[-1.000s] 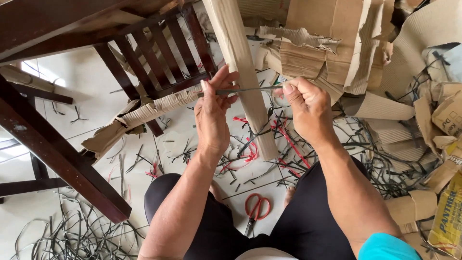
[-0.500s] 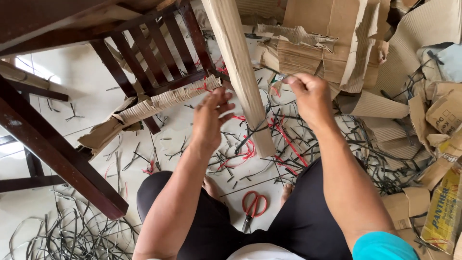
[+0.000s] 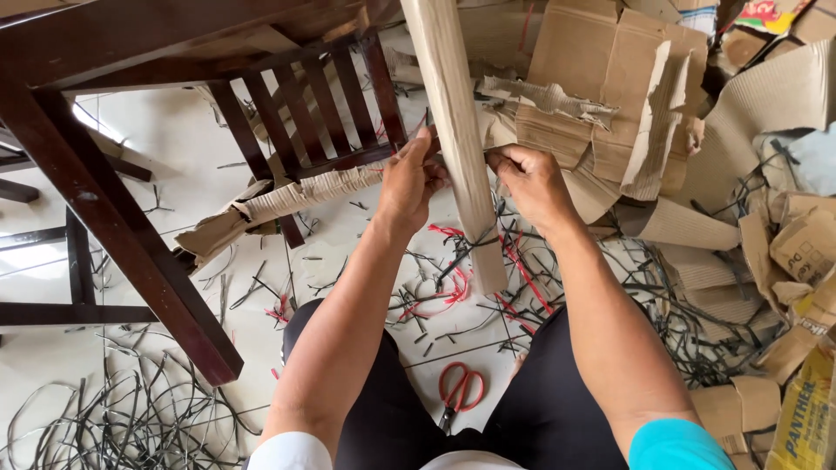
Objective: The person sits on the floor and ties black and red cords around a cylindrical cardboard roll. They use their hands to wrap and knot the cords, occasionally using scissors to trim the excess cord. The person repeats this process multiple times on the same roll.
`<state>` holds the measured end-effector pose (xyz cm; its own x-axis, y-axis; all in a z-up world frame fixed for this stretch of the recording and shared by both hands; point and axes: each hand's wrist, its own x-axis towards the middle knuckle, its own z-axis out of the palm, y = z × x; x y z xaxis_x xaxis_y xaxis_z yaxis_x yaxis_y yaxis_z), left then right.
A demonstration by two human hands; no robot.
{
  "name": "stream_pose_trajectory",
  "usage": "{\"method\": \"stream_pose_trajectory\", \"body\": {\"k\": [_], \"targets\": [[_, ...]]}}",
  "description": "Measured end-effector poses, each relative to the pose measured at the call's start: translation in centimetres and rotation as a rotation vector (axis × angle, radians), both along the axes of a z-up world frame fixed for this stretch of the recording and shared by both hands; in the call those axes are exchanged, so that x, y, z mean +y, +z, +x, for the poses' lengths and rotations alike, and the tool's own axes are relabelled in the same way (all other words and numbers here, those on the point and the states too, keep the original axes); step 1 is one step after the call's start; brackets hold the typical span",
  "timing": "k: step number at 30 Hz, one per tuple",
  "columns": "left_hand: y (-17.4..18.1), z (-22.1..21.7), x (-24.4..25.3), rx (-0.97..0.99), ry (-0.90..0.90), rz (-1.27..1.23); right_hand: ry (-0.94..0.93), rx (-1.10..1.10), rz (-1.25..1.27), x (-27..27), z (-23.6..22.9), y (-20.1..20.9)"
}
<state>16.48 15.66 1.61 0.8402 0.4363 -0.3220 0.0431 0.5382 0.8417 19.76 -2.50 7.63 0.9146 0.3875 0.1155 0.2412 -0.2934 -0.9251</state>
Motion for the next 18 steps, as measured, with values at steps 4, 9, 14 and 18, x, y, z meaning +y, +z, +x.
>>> {"method": "stream_pose_trajectory", "body": {"k": [4,9,14,18], "targets": [[-0.1,0.4,0.1,-0.013,0.026,-0.011,-0.009,0.044,0.033,1.0,-0.2,0.1],[-1.7,0.2,0.6,0.12,0.054,0.04,-0.035,0.033,-0.012,1.0,0.5,-0.5],[1.4,-2.1,-0.8,0.159,0.066,0.066,-0.019,0.057,-0.052,0.6,0.2,-1.2],[-1.4,-2.8,-0.9,0.282,0.181,0.012,-0.018,0.071,-0.068,-0.8,-0.2,-1.2]]}}
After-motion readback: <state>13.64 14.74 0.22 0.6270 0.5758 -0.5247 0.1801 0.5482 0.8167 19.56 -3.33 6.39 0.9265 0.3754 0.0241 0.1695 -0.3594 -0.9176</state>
